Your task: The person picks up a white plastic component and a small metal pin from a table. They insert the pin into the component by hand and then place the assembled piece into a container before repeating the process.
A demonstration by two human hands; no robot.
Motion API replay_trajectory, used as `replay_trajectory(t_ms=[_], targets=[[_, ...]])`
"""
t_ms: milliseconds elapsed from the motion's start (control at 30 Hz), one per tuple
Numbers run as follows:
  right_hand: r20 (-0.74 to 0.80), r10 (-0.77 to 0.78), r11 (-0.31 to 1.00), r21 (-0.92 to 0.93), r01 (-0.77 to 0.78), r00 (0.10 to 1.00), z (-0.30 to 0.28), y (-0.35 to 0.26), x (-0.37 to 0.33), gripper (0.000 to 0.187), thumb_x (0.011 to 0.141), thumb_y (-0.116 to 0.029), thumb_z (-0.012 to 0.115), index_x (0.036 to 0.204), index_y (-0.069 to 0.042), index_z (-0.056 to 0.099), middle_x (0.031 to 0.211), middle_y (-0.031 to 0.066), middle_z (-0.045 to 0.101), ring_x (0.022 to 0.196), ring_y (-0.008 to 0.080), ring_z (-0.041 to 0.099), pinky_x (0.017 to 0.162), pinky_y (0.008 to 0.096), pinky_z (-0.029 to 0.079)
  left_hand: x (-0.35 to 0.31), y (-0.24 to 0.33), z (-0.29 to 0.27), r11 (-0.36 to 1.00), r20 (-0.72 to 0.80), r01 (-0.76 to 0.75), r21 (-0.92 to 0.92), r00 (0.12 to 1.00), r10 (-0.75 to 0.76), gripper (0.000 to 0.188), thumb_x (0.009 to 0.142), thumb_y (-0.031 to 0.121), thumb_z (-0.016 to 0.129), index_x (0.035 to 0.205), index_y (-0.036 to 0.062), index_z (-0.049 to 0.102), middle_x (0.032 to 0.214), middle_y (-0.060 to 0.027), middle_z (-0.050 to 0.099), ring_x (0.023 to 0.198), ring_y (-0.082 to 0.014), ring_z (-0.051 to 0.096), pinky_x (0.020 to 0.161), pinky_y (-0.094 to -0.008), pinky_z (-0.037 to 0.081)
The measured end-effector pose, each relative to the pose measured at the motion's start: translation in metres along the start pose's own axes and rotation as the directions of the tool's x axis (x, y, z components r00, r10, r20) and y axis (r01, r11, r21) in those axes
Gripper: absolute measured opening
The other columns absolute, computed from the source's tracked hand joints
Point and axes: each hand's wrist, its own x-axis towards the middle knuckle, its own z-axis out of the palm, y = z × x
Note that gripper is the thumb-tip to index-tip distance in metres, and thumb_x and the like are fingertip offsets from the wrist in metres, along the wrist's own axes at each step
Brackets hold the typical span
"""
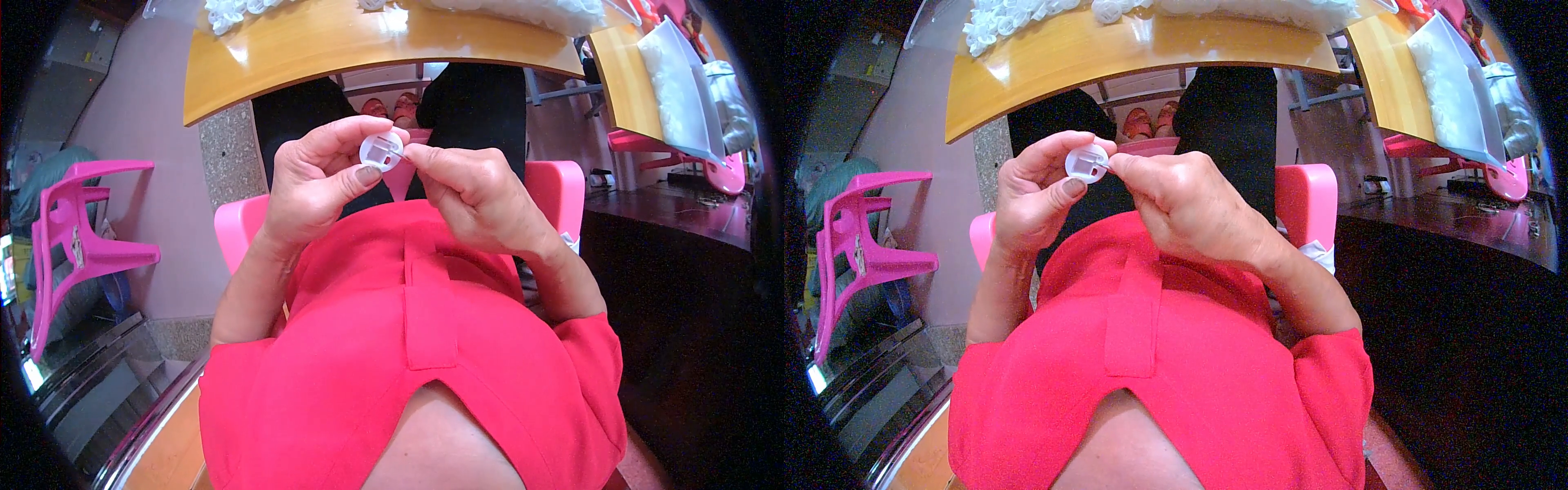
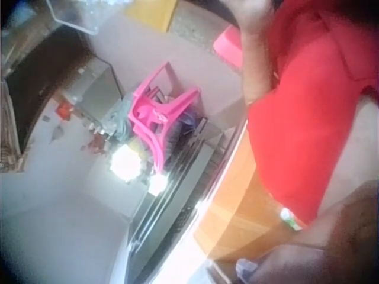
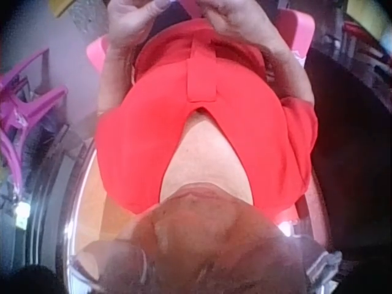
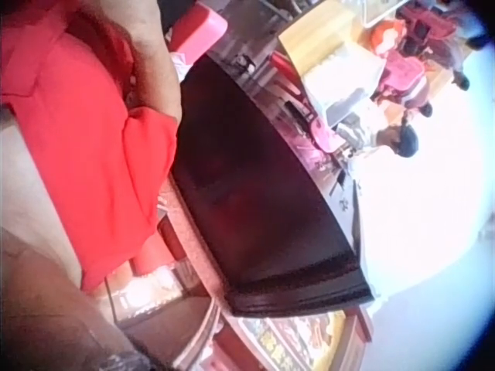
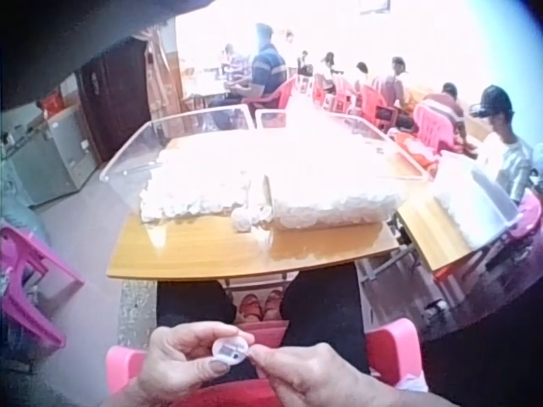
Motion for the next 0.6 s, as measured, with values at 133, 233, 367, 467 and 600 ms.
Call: replay_trajectory(t_ms=[133, 233, 367, 467, 600], targets=[[-0.004, 0.067, 0.998, 0.023, -0.067, 0.998, -0.0008, -0.0003, -0.0005, 0.031, 0.082, 0.008, 0.054, 0.112, 0.004, 0.06, 0.066, 0.0126, 0.057, 0.057, 0.0172, 0.058, 0.052, 0.0272, 0.046, 0.0011, -0.0058, 0.0023, 0.998, 0.01, -0.059, -0.013, 0.998, 0.059, 0.039, 0.085, 0.001, 0.065, 0.123, -0.0009, 0.056, 0.115, -0.0142, 0.063, 0.107, -0.0183, 0.06, 0.092, -0.0293, 0.049], [0.018, 0.127, 0.99, 0.058, -0.128, 0.992, -0.0037, -0.0029, 0.0005, 0.029, 0.083, 0.007, 0.054, 0.111, 0.004, 0.06, 0.063, 0.0109, 0.053, 0.055, 0.0124, 0.054, 0.052, 0.0259, 0.045, 0.0015, -0.0065, 0.0043, 0.998, 0.01, -0.049, -0.03, 0.999, 0.049, 0.039, 0.085, 0.001, 0.064, 0.123, -0.0009, 0.055, 0.115, -0.0142, 0.063, 0.107, -0.0184, 0.059, 0.092, -0.0293, 0.049], [0.009, 0.074, 0.993, -0.093, -0.072, 0.997, -0.0034, -0.0006, -0.0009, 0.03, 0.081, 0.009, 0.054, 0.11, 0.004, 0.06, 0.069, 0.0155, 0.058, 0.059, 0.0234, 0.061, 0.053, 0.0303, 0.047, 0.0028, -0.0087, 0.0046, 0.996, -0.037, -0.039, -0.079, 0.999, 0.036, 0.04, 0.085, 0.0, 0.064, 0.124, -0.0011, 0.054, 0.116, -0.014, 0.063, 0.108, -0.0184, 0.059, 0.092, -0.0287, 0.049], [0.001, 0.039, 0.974, -0.221, -0.037, 0.999, -0.0026, -0.0013, -0.0033, 0.032, 0.079, 0.01, 0.055, 0.11, 0.004, 0.059, 0.074, 0.0185, 0.061, 0.064, 0.0317, 0.063, 0.054, 0.0349, 0.048, 0.0027, -0.0091, 0.0045, 0.994, -0.045, -0.032, -0.101, 0.999, 0.027, 0.041, 0.085, -0.001, 0.065, 0.124, -0.0011, 0.054, 0.116, -0.0141, 0.062, 0.108, -0.0184, 0.059, 0.092, -0.0286, 0.049], [0.035, 0.109, 0.94, -0.328, -0.091, 0.993, -0.0028, -0.0052, -0.0051, 0.034, 0.077, 0.009, 0.056, 0.111, 0.003, 0.058, 0.076, 0.0199, 0.061, 0.066, 0.0348, 0.063, 0.055, 0.0389, 0.049, 0.0015, -0.0091, 0.0044, 0.998, -0.042, -0.014, -0.064, 0.999, 0.011, 0.041, 0.084, -0.001, 0.065, 0.124, -0.0014, 0.054, 0.116, -0.0141, 0.062, 0.107, -0.0184, 0.059, 0.092, -0.0289, 0.049]])
